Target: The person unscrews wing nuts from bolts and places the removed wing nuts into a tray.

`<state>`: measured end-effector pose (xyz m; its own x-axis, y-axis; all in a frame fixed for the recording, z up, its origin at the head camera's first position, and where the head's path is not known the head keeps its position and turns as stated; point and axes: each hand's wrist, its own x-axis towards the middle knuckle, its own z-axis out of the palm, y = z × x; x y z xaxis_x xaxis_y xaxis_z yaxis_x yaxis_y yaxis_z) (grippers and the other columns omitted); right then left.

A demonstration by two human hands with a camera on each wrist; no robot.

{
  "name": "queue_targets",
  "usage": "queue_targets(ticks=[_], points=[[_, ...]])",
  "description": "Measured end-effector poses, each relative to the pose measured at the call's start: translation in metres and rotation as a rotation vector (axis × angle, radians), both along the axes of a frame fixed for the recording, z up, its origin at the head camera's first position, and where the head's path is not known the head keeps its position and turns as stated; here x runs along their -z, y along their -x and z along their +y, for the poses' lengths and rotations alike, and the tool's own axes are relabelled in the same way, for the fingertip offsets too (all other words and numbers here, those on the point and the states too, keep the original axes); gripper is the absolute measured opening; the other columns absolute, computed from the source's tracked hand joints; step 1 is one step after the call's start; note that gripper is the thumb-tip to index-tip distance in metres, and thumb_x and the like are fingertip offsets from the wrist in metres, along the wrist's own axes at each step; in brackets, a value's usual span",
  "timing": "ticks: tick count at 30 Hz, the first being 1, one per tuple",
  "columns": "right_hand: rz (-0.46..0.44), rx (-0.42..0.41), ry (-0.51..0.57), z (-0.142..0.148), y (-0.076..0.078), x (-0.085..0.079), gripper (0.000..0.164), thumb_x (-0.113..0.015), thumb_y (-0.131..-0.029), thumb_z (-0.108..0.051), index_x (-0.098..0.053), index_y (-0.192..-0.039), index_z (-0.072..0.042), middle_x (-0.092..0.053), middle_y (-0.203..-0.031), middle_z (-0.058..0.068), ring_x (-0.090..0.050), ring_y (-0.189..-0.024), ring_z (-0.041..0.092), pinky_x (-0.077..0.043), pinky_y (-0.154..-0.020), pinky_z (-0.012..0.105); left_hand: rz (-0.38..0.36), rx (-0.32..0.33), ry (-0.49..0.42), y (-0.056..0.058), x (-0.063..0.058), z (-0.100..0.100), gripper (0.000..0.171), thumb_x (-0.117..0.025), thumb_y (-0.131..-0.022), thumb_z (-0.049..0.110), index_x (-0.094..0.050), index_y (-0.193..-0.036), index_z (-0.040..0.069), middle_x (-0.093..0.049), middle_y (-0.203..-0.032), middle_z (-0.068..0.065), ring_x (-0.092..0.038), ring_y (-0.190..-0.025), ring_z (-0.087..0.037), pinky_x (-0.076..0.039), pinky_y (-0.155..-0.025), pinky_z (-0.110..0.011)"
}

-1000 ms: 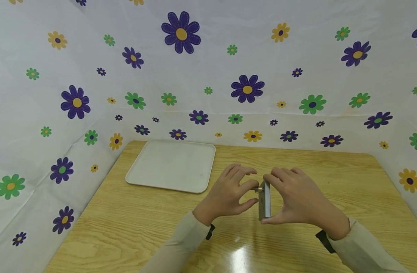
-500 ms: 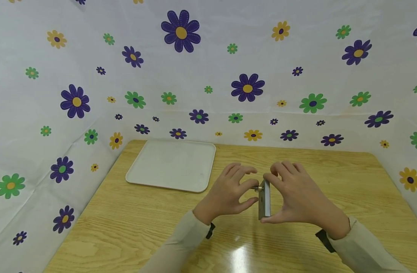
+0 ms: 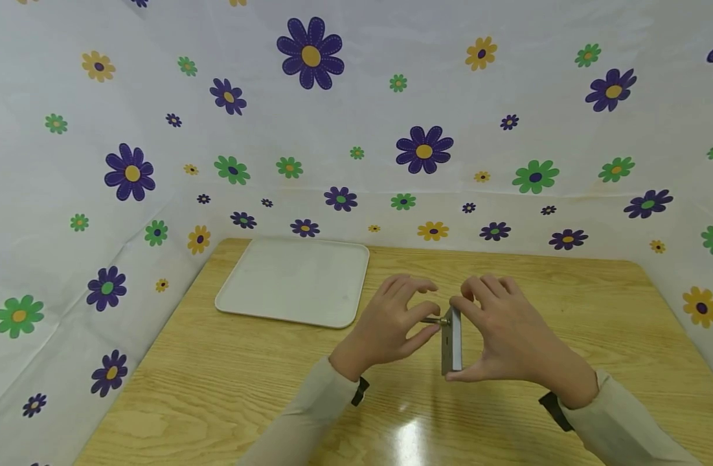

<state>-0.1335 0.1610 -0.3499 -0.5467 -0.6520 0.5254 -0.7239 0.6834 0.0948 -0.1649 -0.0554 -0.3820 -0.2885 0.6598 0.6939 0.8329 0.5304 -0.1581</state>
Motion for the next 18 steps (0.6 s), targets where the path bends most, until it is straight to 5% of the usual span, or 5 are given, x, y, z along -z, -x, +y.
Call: queue_targets(ticks=[12,18], points=[[-0.011,-0.002,-0.003,-0.002,-0.001,0.000,0.090,-0.058,-0.051,-0.089,-0.064,-0.096,-0.011,-0.051,-0.091,0.003,-0.045,-0.084,0.019,-0.041,-0.073,0.041,0.000,-0.002,-0.026,0.004,-0.014,-0.001,0.014,-0.069,-0.083,0.028,-0.064,-0.090,0.017,-0.057,-0.113,-0.004,-0.054,-0.097,-0.016,-0.045,-0.094,-0.035],[-0.004,0.003,-0.001,-0.001,-0.001,0.001,0.091,-0.058,-0.051,-0.088,-0.062,-0.096,-0.010,-0.051,-0.091,0.004,-0.045,-0.084,0.020,-0.042,-0.073,0.042,0.039,0.033,0.015,-0.002,-0.012,-0.003,0.026,-0.071,-0.080,0.037,-0.066,-0.094,0.016,-0.058,-0.113,-0.005,-0.056,-0.103,-0.019,-0.043,-0.099,-0.036]])
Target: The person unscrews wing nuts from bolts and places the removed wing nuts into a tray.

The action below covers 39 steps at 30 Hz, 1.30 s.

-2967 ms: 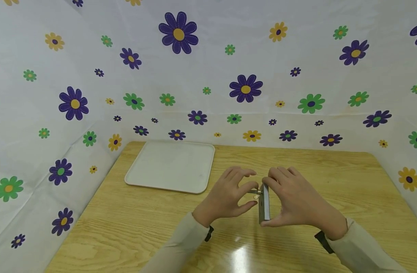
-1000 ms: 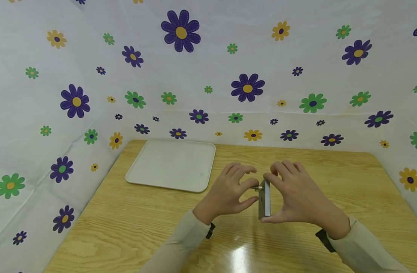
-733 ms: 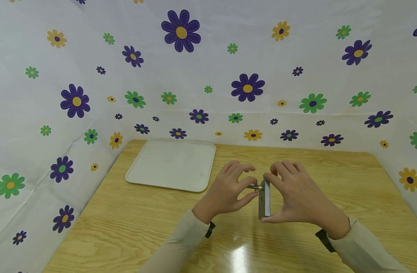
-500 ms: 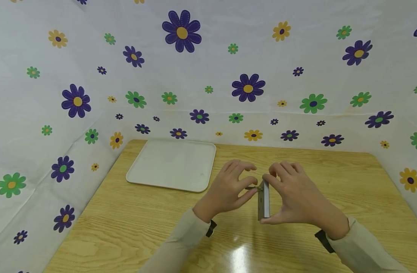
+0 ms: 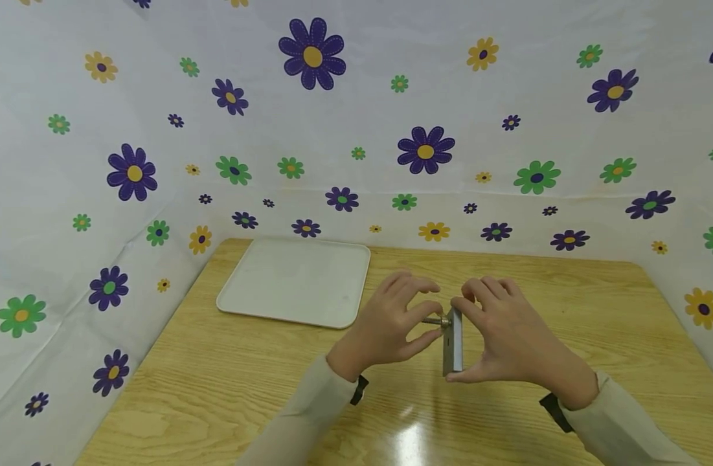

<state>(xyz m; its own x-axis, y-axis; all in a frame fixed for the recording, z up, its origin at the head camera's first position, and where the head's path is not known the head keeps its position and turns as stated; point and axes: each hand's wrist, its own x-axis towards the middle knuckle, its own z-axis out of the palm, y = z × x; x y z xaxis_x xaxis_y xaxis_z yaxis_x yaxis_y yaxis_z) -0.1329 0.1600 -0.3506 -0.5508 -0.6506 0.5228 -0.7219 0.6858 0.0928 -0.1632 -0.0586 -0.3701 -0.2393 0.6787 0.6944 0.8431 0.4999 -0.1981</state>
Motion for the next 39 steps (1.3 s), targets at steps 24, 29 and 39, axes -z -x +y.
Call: queue_targets(ticks=[24,29,39], points=[[-0.011,-0.012,0.001,0.0007,0.0000,0.0005,0.090,-0.057,-0.052,-0.088,-0.063,-0.097,-0.010,-0.050,-0.092,0.003,-0.044,-0.085,0.019,-0.039,-0.073,0.041,-0.061,-0.034,0.017,-0.0011,0.0015,0.0034,0.019,-0.067,-0.085,0.032,-0.064,-0.096,0.017,-0.057,-0.116,-0.005,-0.054,-0.100,-0.016,-0.044,-0.095,-0.032],[-0.030,-0.012,0.000,0.0000,-0.0015,0.0019,0.089,-0.058,-0.052,-0.088,-0.063,-0.097,-0.011,-0.049,-0.092,0.003,-0.043,-0.085,0.019,-0.038,-0.073,0.040,-0.047,-0.041,0.007,-0.0005,0.0012,0.0047,0.017,-0.068,-0.085,0.030,-0.065,-0.096,0.017,-0.058,-0.114,-0.004,-0.055,-0.098,-0.015,-0.045,-0.094,-0.032],[-0.018,-0.013,0.008,0.0023,-0.0001,0.0033,0.092,-0.056,-0.052,-0.089,-0.064,-0.096,-0.010,-0.050,-0.091,0.004,-0.045,-0.085,0.019,-0.041,-0.074,0.041,-0.044,-0.026,-0.013,-0.0022,-0.0003,0.0049,0.015,-0.069,-0.084,0.028,-0.065,-0.094,0.017,-0.058,-0.113,-0.004,-0.055,-0.099,-0.016,-0.045,-0.095,-0.032]])
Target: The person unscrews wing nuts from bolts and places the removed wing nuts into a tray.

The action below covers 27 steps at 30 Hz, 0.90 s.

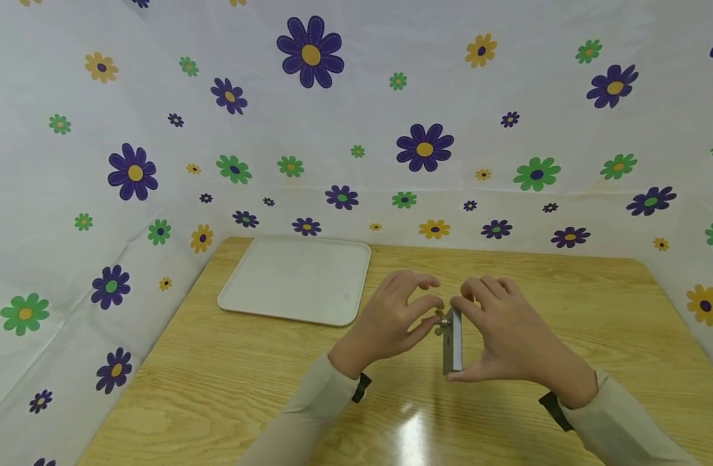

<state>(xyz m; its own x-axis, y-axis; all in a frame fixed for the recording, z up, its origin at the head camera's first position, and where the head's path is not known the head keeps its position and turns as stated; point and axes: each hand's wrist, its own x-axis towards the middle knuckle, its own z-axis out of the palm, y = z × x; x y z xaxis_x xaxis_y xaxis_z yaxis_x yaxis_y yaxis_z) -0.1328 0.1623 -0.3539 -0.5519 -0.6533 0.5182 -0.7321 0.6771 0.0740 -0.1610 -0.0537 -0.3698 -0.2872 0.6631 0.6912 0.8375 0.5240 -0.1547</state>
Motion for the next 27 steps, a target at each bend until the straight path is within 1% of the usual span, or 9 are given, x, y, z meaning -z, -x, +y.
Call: queue_targets(ticks=[6,9,15,22,27], points=[[0.004,0.007,-0.003,0.000,0.001,0.000,0.092,-0.057,-0.050,-0.089,-0.064,-0.095,-0.010,-0.051,-0.091,0.004,-0.045,-0.084,0.020,-0.041,-0.074,0.042,-0.047,0.046,0.019,-0.001,-0.001,-0.001,0.021,-0.070,-0.083,0.032,-0.066,-0.097,0.017,-0.056,-0.116,-0.005,-0.053,-0.102,-0.016,-0.043,-0.097,-0.032],[0.002,0.010,-0.006,0.000,0.001,-0.001,0.092,-0.059,-0.049,-0.089,-0.064,-0.096,-0.010,-0.051,-0.091,0.004,-0.045,-0.085,0.020,-0.042,-0.075,0.042,-0.073,0.054,0.025,-0.001,0.000,-0.002,0.024,-0.070,-0.082,0.035,-0.066,-0.098,0.017,-0.055,-0.117,-0.005,-0.053,-0.103,-0.017,-0.043,-0.098,-0.032],[0.002,0.013,-0.012,-0.001,0.000,-0.002,0.092,-0.060,-0.048,-0.088,-0.064,-0.096,-0.009,-0.051,-0.091,0.004,-0.046,-0.085,0.020,-0.041,-0.075,0.042,-0.114,0.035,0.033,-0.002,0.005,-0.001,0.026,-0.068,-0.083,0.037,-0.065,-0.099,0.017,-0.055,-0.117,-0.004,-0.052,-0.102,-0.016,-0.042,-0.098,-0.032],[0.010,0.008,-0.011,-0.001,-0.001,-0.004,0.092,-0.059,-0.050,-0.089,-0.064,-0.096,-0.009,-0.051,-0.091,0.003,-0.046,-0.085,0.020,-0.042,-0.075,0.042,-0.176,0.021,0.061,-0.004,0.009,-0.001,0.026,-0.068,-0.083,0.036,-0.065,-0.100,0.017,-0.055,-0.116,-0.002,-0.052,-0.103,-0.015,-0.042,-0.098,-0.032],[0.011,0.011,-0.014,-0.002,-0.002,-0.004,0.092,-0.059,-0.049,-0.089,-0.064,-0.095,-0.009,-0.051,-0.091,0.003,-0.046,-0.084,0.020,-0.042,-0.075,0.042,-0.190,0.013,0.077,-0.004,0.010,0.000,0.024,-0.068,-0.084,0.035,-0.065,-0.100,0.017,-0.056,-0.114,-0.001,-0.052,-0.103,-0.015,-0.042,-0.098,-0.031]])
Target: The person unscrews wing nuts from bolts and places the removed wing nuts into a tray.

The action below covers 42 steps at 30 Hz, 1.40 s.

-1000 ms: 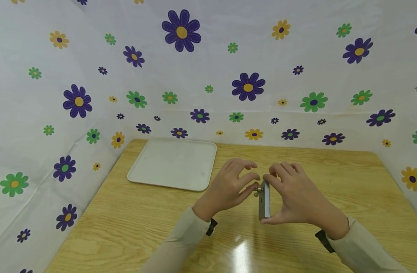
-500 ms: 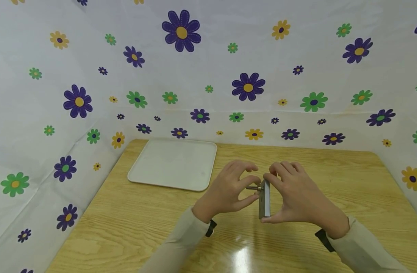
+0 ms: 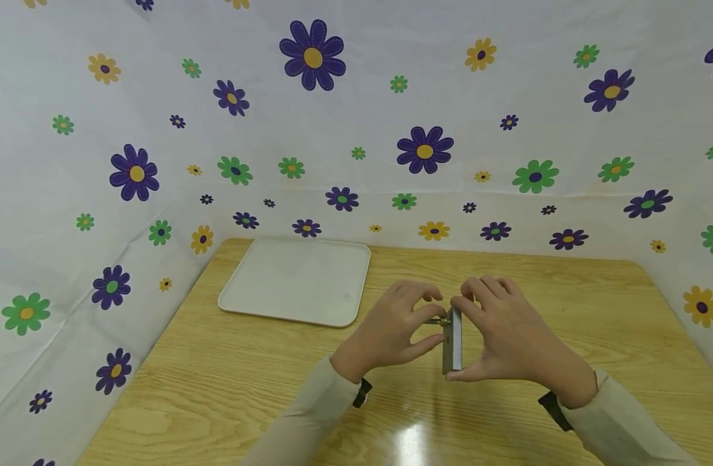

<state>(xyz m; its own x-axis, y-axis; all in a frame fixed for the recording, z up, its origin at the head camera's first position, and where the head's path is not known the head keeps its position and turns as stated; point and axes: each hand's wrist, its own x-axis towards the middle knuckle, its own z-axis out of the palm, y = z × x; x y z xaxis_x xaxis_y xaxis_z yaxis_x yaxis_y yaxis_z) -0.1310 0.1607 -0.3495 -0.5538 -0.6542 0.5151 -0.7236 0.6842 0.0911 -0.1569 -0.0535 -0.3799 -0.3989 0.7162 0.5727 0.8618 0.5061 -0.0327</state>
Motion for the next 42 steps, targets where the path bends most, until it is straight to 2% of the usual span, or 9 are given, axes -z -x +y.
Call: queue_targets(ticks=[10,12,17,20,31,36,38,40,42], points=[[-0.008,0.003,0.004,0.0009,0.0001,0.0020,0.092,-0.056,-0.051,-0.089,-0.064,-0.096,-0.009,-0.051,-0.092,0.004,-0.046,-0.085,0.020,-0.042,-0.074,0.042,0.082,-0.057,0.062,-0.0010,0.0013,0.0012,0.028,-0.065,-0.085,0.039,-0.064,-0.103,0.017,-0.063,-0.100,0.003,-0.057,-0.097,-0.013,-0.045,-0.094,-0.028],[-0.007,0.002,0.006,0.0012,0.0002,0.0022,0.091,-0.057,-0.051,-0.089,-0.063,-0.096,-0.010,-0.051,-0.091,0.004,-0.045,-0.085,0.019,-0.042,-0.074,0.041,0.043,-0.070,0.070,-0.0023,0.0009,0.0011,0.026,-0.064,-0.086,0.040,-0.065,-0.101,0.018,-0.065,-0.095,0.005,-0.059,-0.094,-0.012,-0.046,-0.092,-0.029],[-0.009,-0.004,0.008,0.0013,-0.0004,0.0025,0.090,-0.060,-0.050,-0.088,-0.062,-0.095,-0.010,-0.051,-0.091,0.003,-0.045,-0.084,0.019,-0.042,-0.073,0.042,-0.187,-0.106,0.065,-0.0054,-0.0026,0.0012,0.025,-0.062,-0.088,0.041,-0.065,-0.099,0.019,-0.066,-0.087,0.008,-0.061,-0.082,-0.007,-0.049,-0.084,-0.028],[-0.012,-0.004,0.004,0.0011,-0.0008,0.0025,0.089,-0.060,-0.050,-0.088,-0.063,-0.095,-0.011,-0.051,-0.091,0.003,-0.045,-0.085,0.019,-0.042,-0.074,0.042,-0.289,-0.109,0.056,-0.0064,-0.0050,0.0016,0.026,-0.059,-0.090,0.041,-0.065,-0.101,0.018,-0.065,-0.087,0.007,-0.060,-0.078,-0.005,-0.050,-0.080,-0.026],[-0.010,-0.018,0.005,0.0016,-0.0010,0.0042,0.090,-0.057,-0.052,-0.089,-0.062,-0.096,-0.010,-0.050,-0.092,0.003,-0.044,-0.085,0.019,-0.039,-0.072,0.040,-0.423,-0.061,-0.031,-0.0054,-0.0068,0.0052,0.021,-0.054,-0.095,0.031,-0.069,-0.095,0.016,-0.064,-0.093,0.005,-0.060,-0.082,-0.007,-0.048,-0.074,-0.020],[-0.005,-0.017,0.001,0.0016,-0.0007,0.0046,0.090,-0.056,-0.053,-0.089,-0.062,-0.095,-0.010,-0.050,-0.092,0.003,-0.044,-0.084,0.018,-0.039,-0.072,0.039,-0.662,-0.043,-0.047,-0.0041,-0.0072,0.0052,0.025,-0.048,-0.097,0.033,-0.066,-0.101,0.015,-0.063,-0.098,0.004,-0.058,-0.085,-0.006,-0.048,-0.074,-0.020],[-0.007,-0.016,0.004,0.0016,-0.0008,0.0048,0.089,-0.057,-0.052,-0.088,-0.062,-0.095,-0.010,-0.050,-0.092,0.003,-0.044,-0.084,0.018,-0.039,-0.072,0.039,-0.724,-0.042,-0.057,-0.0044,-0.0068,0.0047,0.027,-0.046,-0.098,0.035,-0.064,-0.105,0.016,-0.062,-0.102,0.004,-0.058,-0.089,-0.007,-0.049,-0.077,-0.021],[-0.008,-0.015,0.007,0.0016,-0.0010,0.0051,0.089,-0.058,-0.052,-0.088,-0.062,-0.094,-0.010,-0.050,-0.091,0.003,-0.043,-0.084,0.018,-0.039,-0.072,0.039,-0.710,-0.025,-0.077,-0.0049,-0.0054,0.0034,0.027,-0.048,-0.097,0.035,-0.061,-0.110,0.015,-0.061,-0.107,0.003,-0.057,-0.096,-0.009,-0.049,-0.083,-0.024],[-0.009,-0.016,0.011,0.0018,-0.0011,0.0054,0.089,-0.058,-0.052,-0.088,-0.062,-0.094,-0.010,-0.050,-0.091,0.003,-0.044,-0.084,0.018,-0.039,-0.072,0.039,-0.572,0.007,-0.082,-0.0055,-0.0040,0.0015,0.027,-0.054,-0.094,0.033,-0.059,-0.113,0.015,-0.060,-0.111,0.002,-0.057,-0.101,-0.011,-0.048,-0.088,-0.025]])
